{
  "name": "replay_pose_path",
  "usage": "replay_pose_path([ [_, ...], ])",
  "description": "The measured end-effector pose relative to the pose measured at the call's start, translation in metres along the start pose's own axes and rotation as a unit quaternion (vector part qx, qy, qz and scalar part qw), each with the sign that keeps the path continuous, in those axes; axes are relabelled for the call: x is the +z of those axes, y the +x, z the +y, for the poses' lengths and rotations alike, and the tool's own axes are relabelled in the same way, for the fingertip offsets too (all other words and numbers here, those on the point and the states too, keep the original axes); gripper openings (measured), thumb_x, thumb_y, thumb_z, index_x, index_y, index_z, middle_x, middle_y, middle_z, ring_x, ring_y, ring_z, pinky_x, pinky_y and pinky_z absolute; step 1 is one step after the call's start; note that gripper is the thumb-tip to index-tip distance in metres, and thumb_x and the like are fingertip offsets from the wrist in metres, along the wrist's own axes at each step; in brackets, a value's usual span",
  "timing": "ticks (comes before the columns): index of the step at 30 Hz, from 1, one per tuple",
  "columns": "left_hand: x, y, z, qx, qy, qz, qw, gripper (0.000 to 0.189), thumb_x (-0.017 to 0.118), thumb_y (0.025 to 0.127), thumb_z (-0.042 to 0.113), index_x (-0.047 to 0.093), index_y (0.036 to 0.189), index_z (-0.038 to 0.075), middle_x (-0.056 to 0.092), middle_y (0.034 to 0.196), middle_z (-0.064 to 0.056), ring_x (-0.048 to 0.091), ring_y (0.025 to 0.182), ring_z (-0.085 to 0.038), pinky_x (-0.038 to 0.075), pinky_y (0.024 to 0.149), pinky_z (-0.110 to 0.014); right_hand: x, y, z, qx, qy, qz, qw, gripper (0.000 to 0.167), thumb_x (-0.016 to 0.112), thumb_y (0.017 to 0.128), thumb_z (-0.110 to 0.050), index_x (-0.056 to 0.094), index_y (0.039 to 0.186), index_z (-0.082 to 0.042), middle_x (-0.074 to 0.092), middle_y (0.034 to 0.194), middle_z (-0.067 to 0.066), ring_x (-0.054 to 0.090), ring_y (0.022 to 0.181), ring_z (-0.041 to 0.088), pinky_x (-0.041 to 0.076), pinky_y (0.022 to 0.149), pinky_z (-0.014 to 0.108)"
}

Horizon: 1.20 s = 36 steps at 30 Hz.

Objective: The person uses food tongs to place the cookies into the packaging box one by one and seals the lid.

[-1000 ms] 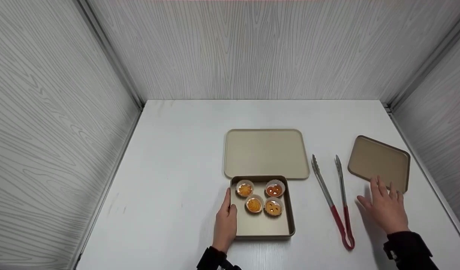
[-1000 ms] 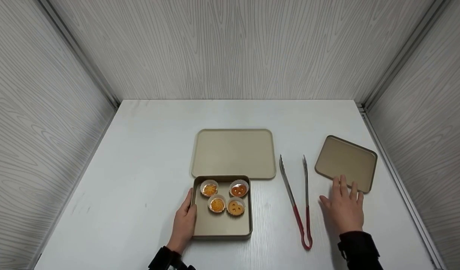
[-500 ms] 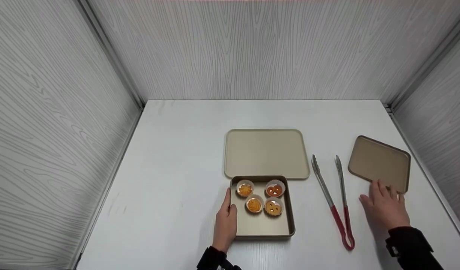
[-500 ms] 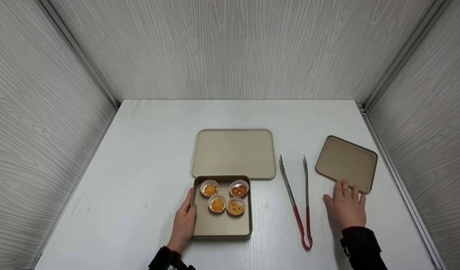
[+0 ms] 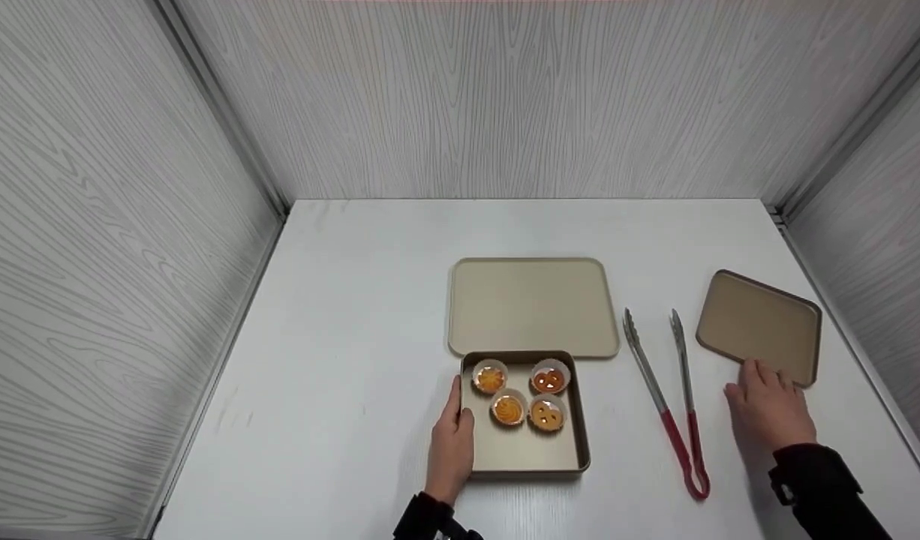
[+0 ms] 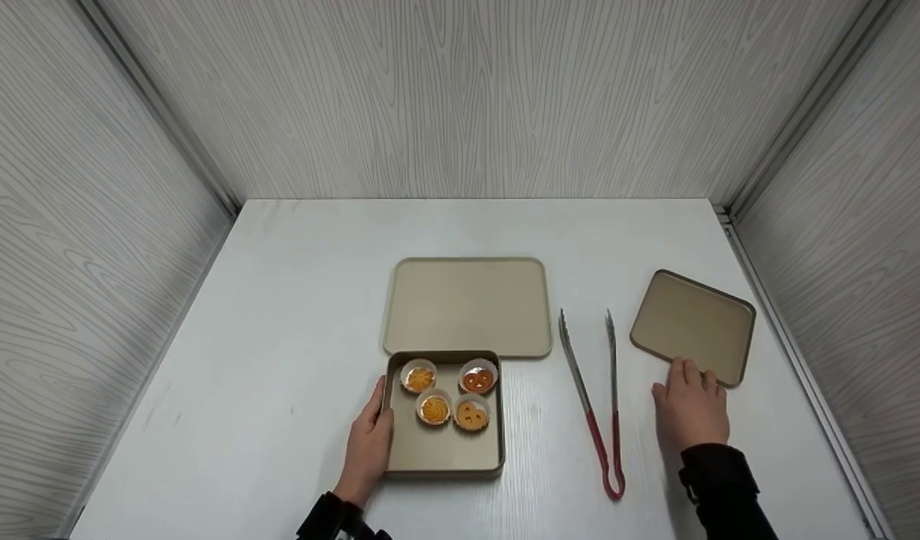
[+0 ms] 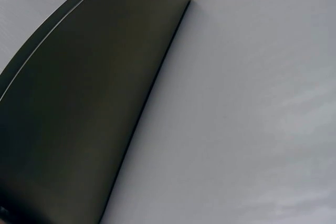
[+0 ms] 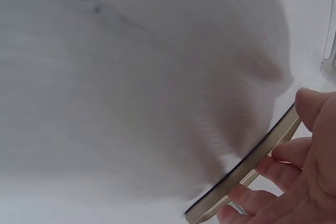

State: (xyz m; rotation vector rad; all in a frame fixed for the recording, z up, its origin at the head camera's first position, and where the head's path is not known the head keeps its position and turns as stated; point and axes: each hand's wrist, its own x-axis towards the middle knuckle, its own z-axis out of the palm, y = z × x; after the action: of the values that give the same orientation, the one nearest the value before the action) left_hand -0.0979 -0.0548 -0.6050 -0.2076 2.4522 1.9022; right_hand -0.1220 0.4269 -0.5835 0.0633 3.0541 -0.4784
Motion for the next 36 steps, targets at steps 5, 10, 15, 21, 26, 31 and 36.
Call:
replay_pose_path([
  [5, 0.000, 0.001, -0.001, 0.001, 0.000, 0.000, 1.0000, 0.055, 0.040, 0.110, 0.018, 0.028, 0.163, 0.016, 0.029, 0.166, 0.001, 0.048, 0.127, -0.020, 0.036, 0.098, -0.039, 0.001, 0.004, 0.000, -0.060, -0.053, 0.065, 0.9947, 0.041, 0.052, 0.103, -0.005, 0.044, 0.128, 0.027, 0.047, 0.120, 0.048, 0.047, 0.107, 0.067, 0.038, 0.093, 0.073],
  [10, 0.000, 0.000, 0.000, 0.003, -0.004, -0.002, 1.0000, 0.055, 0.040, 0.110, 0.017, 0.028, 0.163, 0.014, 0.029, 0.167, 0.000, 0.045, 0.135, -0.018, 0.037, 0.105, -0.040, 0.002, 0.004, 0.005, -0.085, -0.084, 0.090, 0.9888, 0.023, 0.052, 0.090, 0.017, 0.049, 0.110, 0.026, 0.051, 0.099, 0.042, 0.056, 0.080, 0.055, 0.049, 0.071, 0.062],
  [15, 0.000, 0.001, 0.001, 0.004, 0.001, -0.005, 1.0000, 0.055, 0.039, 0.110, 0.017, 0.027, 0.163, 0.014, 0.029, 0.167, -0.002, 0.047, 0.131, -0.022, 0.038, 0.102, -0.040, 0.000, 0.004, 0.005, -0.053, -0.096, 0.085, 0.9903, 0.011, 0.050, 0.092, 0.016, 0.050, 0.102, 0.021, 0.053, 0.092, 0.037, 0.056, 0.075, 0.054, 0.045, 0.067, 0.063],
  [21, 0.000, 0.000, 0.002, 0.001, 0.002, -0.003, 1.0000, 0.055, 0.040, 0.110, 0.018, 0.027, 0.163, 0.015, 0.029, 0.166, -0.001, 0.048, 0.129, -0.022, 0.037, 0.099, -0.040, 0.000, 0.003, 0.008, -0.046, -0.122, 0.085, 0.9879, 0.007, 0.054, 0.093, 0.013, 0.054, 0.100, 0.014, 0.056, 0.093, 0.035, 0.056, 0.084, 0.056, 0.039, 0.072, 0.068],
  [26, -0.001, 0.000, 0.001, -0.002, 0.005, -0.004, 1.0000, 0.055, 0.040, 0.110, 0.018, 0.027, 0.163, 0.016, 0.029, 0.166, 0.000, 0.051, 0.124, -0.021, 0.038, 0.097, -0.039, 0.000, 0.001, 0.010, -0.068, -0.119, 0.082, 0.9871, 0.005, 0.056, 0.092, 0.014, 0.053, 0.093, 0.009, 0.058, 0.089, 0.032, 0.056, 0.086, 0.054, 0.037, 0.078, 0.072],
  [31, -0.001, -0.001, 0.000, -0.006, 0.009, -0.004, 0.9999, 0.055, 0.040, 0.110, 0.018, 0.028, 0.163, 0.017, 0.030, 0.166, 0.000, 0.054, 0.114, -0.024, 0.039, 0.093, -0.037, -0.003, -0.006, 0.007, -0.074, -0.102, 0.078, 0.9889, 0.010, 0.057, 0.090, 0.015, 0.053, 0.096, 0.008, 0.058, 0.096, 0.033, 0.054, 0.094, 0.055, 0.037, 0.081, 0.073],
  [36, -0.001, -0.001, 0.000, -0.005, 0.004, 0.002, 1.0000, 0.055, 0.041, 0.109, 0.018, 0.028, 0.163, 0.016, 0.030, 0.166, 0.000, 0.046, 0.137, -0.021, 0.039, 0.107, -0.041, -0.007, -0.014, -0.001, -0.108, -0.078, 0.157, 0.9785, 0.023, 0.057, 0.084, 0.024, 0.051, 0.102, 0.011, 0.053, 0.100, 0.034, 0.049, 0.093, 0.054, 0.042, 0.072, 0.064],
])
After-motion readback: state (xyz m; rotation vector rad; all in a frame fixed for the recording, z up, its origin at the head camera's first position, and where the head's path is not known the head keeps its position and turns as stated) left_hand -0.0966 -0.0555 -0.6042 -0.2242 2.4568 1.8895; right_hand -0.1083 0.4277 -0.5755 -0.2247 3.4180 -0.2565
